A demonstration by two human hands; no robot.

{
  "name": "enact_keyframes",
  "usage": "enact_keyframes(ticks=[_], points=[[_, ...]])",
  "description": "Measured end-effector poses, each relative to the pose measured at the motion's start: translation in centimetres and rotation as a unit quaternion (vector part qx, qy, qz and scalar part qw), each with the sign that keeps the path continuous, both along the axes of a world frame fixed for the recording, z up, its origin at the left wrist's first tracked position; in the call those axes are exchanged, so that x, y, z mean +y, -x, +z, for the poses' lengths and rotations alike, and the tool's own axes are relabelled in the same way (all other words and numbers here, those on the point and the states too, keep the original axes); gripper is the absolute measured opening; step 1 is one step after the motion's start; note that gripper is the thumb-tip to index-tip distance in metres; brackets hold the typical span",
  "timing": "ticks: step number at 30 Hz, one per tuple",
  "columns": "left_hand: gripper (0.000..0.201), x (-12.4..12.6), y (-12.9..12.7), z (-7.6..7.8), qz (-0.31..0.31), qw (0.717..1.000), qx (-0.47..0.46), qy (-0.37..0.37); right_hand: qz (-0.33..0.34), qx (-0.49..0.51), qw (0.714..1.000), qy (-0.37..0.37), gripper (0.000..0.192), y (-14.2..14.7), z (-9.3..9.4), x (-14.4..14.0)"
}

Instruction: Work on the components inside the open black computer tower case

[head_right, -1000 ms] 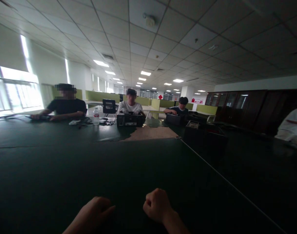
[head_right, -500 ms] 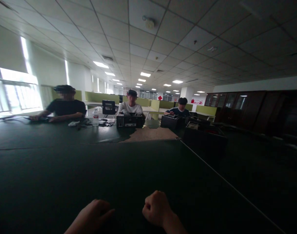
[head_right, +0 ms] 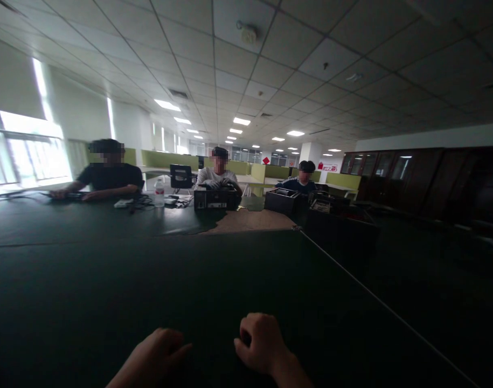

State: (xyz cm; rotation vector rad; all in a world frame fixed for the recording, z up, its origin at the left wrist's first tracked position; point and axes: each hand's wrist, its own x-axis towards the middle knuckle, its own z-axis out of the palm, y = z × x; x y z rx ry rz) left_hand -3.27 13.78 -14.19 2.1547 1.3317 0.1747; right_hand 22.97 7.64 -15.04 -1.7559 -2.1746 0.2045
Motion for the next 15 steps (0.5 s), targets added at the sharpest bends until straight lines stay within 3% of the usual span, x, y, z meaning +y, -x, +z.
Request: enact_keyframes(ticks=[11,15], points=[[0.037,-0.19,0.36,0.46,0.002,1.000,-0.015,-0.004,-0.001,-0.001,1.000,-0.005,0.024,0.10,0.32,-0.48],[0.037,-0.17,0.66,0.41,0.022,1.000,-0.010,-0.015,-0.021,0.018,0.998,-0.062,0.028,0.65,0.63,-0.20]])
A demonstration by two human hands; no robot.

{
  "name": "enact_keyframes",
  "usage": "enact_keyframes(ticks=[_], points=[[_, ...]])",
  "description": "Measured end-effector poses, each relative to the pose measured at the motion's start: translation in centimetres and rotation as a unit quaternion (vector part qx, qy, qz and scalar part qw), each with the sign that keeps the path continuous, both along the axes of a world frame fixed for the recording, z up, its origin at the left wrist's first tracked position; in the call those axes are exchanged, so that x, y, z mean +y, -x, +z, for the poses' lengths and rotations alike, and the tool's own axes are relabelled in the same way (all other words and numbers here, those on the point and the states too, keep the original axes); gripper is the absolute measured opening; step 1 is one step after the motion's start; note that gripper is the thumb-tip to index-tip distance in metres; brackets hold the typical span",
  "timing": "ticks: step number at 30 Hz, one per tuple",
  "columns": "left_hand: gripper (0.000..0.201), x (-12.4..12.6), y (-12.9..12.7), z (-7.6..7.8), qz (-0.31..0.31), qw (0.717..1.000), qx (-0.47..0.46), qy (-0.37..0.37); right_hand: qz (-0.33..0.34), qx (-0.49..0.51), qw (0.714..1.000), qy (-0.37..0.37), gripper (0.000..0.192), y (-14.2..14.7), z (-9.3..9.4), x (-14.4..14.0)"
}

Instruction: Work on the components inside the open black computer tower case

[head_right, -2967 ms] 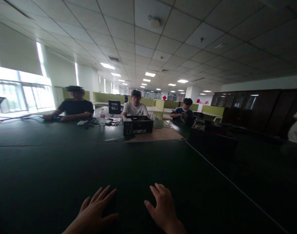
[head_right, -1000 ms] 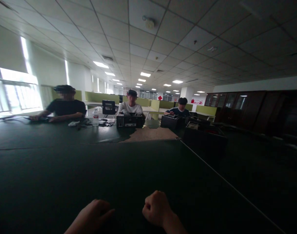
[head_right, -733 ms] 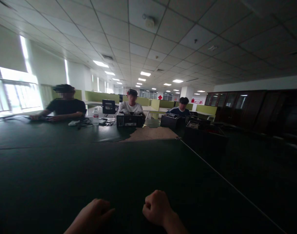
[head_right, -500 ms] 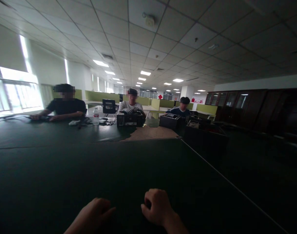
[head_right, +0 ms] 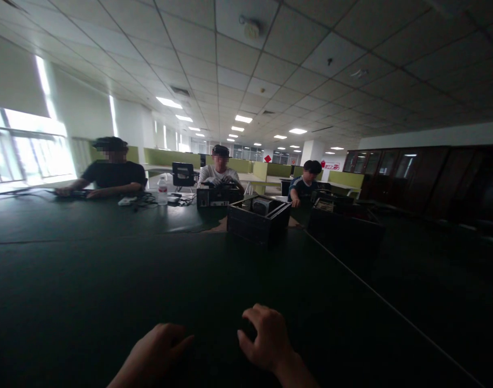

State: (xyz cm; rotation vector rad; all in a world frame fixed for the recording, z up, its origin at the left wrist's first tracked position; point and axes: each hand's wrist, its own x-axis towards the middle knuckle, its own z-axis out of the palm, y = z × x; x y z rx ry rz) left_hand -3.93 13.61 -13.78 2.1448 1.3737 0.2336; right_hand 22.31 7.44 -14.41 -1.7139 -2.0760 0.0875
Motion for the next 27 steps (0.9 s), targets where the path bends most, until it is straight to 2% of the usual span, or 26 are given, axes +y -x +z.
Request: enact_keyframes(ticks=[2,5,8,10,12,15,19,22,25,27], points=[[0.035,0.0,0.0,-0.1,0.006,1.000,0.004,-0.014,-0.019,-0.013,0.998,-0.066,0.032,-0.2,1.5,2.0],[0.032,0.0,-0.1,-0.1,0.021,1.000,0.016,-0.008,-0.045,-0.079,0.988,-0.122,0.046,-1.5,5.8,8.2],[0.031,0.0,-0.2,-0.1,0.038,0.999,0.005,0.008,-0.092,-0.175,0.978,-0.067,0.065,-3.7,10.7,16.1],[0.030,0.0,-0.2,0.0,0.038,0.999,-0.009,0.020,-0.119,-0.184,0.975,-0.023,0.070,-5.1,12.9,20.7],[0.029,0.0,-0.3,0.0,0.040,0.998,-0.018,0.040,-0.130,-0.178,0.975,0.022,0.064,-6.0,13.8,24.1],[0.027,0.1,-0.3,0.0,0.050,0.996,-0.013,0.068,-0.129,-0.184,0.972,0.069,0.044,-6.4,13.6,27.1],[0.026,0.4,-0.4,-0.2,0.050,0.994,-0.014,0.100,-0.135,-0.199,0.969,0.064,0.031,-6.4,13.3,28.0],[0.026,0.5,-0.3,-0.3,0.060,0.992,-0.044,0.102,-0.093,-0.208,0.972,0.062,0.028,-6.6,13.7,26.6],[0.035,0.6,0.3,0.2,0.090,0.989,-0.102,0.049,-0.024,-0.213,0.974,0.070,0.029,-6.5,14.0,22.0],[0.043,0.6,1.2,1.8,0.130,0.979,-0.154,-0.039,0.027,-0.211,0.974,0.074,0.034,-6.1,14.1,16.4]])
